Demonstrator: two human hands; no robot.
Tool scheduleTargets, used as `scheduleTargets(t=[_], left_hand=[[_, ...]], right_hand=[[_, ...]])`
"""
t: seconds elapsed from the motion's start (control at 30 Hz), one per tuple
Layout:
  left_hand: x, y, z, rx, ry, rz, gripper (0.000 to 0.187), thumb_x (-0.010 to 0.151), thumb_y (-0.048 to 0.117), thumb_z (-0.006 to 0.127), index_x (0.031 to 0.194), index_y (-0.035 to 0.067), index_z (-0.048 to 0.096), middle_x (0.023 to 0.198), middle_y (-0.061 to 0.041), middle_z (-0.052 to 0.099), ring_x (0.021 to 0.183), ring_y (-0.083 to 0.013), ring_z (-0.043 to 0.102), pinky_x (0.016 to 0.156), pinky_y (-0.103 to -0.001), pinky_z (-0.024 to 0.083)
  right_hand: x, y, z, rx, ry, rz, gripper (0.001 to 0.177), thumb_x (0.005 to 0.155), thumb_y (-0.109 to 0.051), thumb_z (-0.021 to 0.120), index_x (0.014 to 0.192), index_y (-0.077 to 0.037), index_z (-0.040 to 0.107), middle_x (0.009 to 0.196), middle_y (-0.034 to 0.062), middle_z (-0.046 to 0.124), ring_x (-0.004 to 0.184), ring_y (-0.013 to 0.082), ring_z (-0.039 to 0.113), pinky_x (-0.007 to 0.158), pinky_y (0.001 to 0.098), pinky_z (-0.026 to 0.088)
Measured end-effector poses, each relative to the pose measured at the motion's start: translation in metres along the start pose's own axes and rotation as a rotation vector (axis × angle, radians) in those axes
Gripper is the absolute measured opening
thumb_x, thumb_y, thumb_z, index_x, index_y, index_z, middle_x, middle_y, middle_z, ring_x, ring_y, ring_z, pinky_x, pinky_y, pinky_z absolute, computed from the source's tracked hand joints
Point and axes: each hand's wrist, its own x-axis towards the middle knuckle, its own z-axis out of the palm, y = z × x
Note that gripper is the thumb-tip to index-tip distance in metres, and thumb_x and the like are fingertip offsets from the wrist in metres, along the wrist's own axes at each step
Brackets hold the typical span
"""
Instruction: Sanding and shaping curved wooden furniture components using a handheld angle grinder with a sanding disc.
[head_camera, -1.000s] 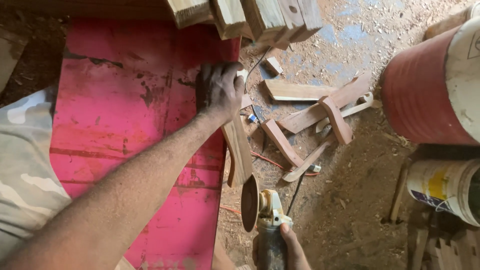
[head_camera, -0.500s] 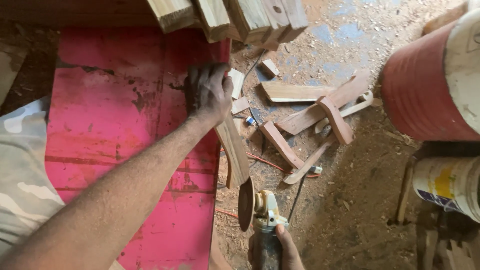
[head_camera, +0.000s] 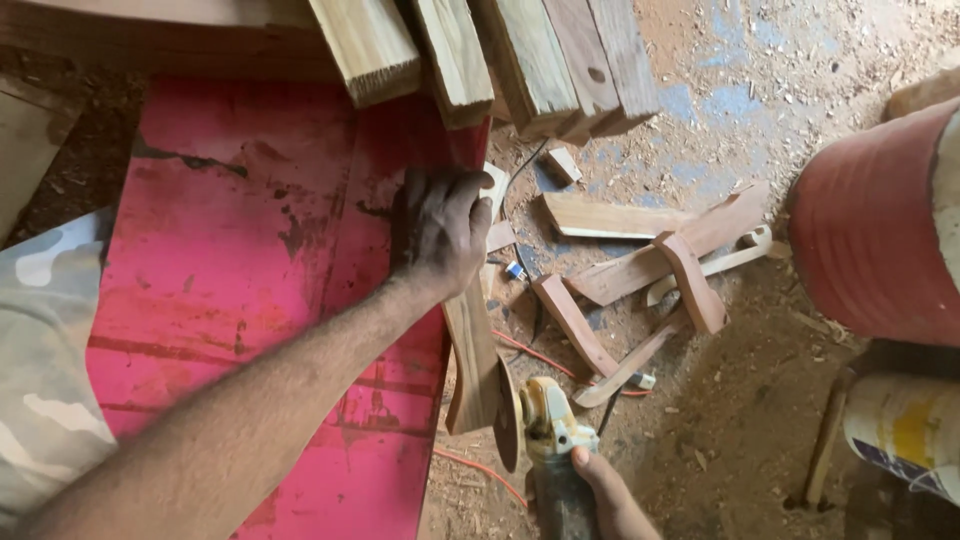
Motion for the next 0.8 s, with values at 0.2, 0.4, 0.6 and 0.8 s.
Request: scheduleTargets(t=[0.2,0.4,0.6,0.8], left_hand=[[0.002,0.004,-0.004,0.022,-0.018,-0.001,0.019,0.093,0.019,0.065,0.111,0.015,0.069,0.113,-0.007,0.068,0.107,-0.0347,0.055,0.094,-0.050,0.044],[0.003,0.004,-0.006,-0.006,-0.023,0.002,0.017,0.094,0.019,0.064,0.109,0.015,0.068,0.111,-0.007,0.067,0.106,-0.0344,0.056,0.095,-0.050,0.044],[0.002,0.003,-0.002,0.002,0.006,0.009,0.017,0.093,0.018,0.064,0.109,0.015,0.069,0.110,-0.007,0.068,0.105,-0.0346,0.056,0.097,-0.051,0.043],[0.001,0.002,0.001,-0.003,-0.022,-0.013,0.019,0.094,0.019,0.063,0.111,0.013,0.069,0.114,-0.008,0.069,0.107,-0.0320,0.058,0.099,-0.050,0.044]], right_hand=[[0.015,-0.055,0.015,-0.057,-0.069,0.049,0.078,0.076,-0.059,0.068,0.122,0.005,0.064,0.087,0.0205,0.075,0.071,0.0306,0.074,0.064,0.0430,0.061],[0.034,-0.105,0.035,-0.205,-0.270,-0.102,0.075,0.081,-0.058,0.064,0.126,0.002,0.058,0.090,0.0210,0.076,0.076,0.0295,0.075,0.070,0.0438,0.064],[0.024,-0.086,0.018,-0.170,-0.174,0.011,0.074,0.079,-0.060,0.063,0.120,0.003,0.063,0.088,0.0198,0.076,0.075,0.0297,0.076,0.068,0.0431,0.063],[-0.007,-0.024,0.012,0.037,0.034,0.093,0.072,0.078,-0.059,0.067,0.109,0.006,0.070,0.083,0.0206,0.076,0.068,0.0307,0.073,0.063,0.0419,0.060]])
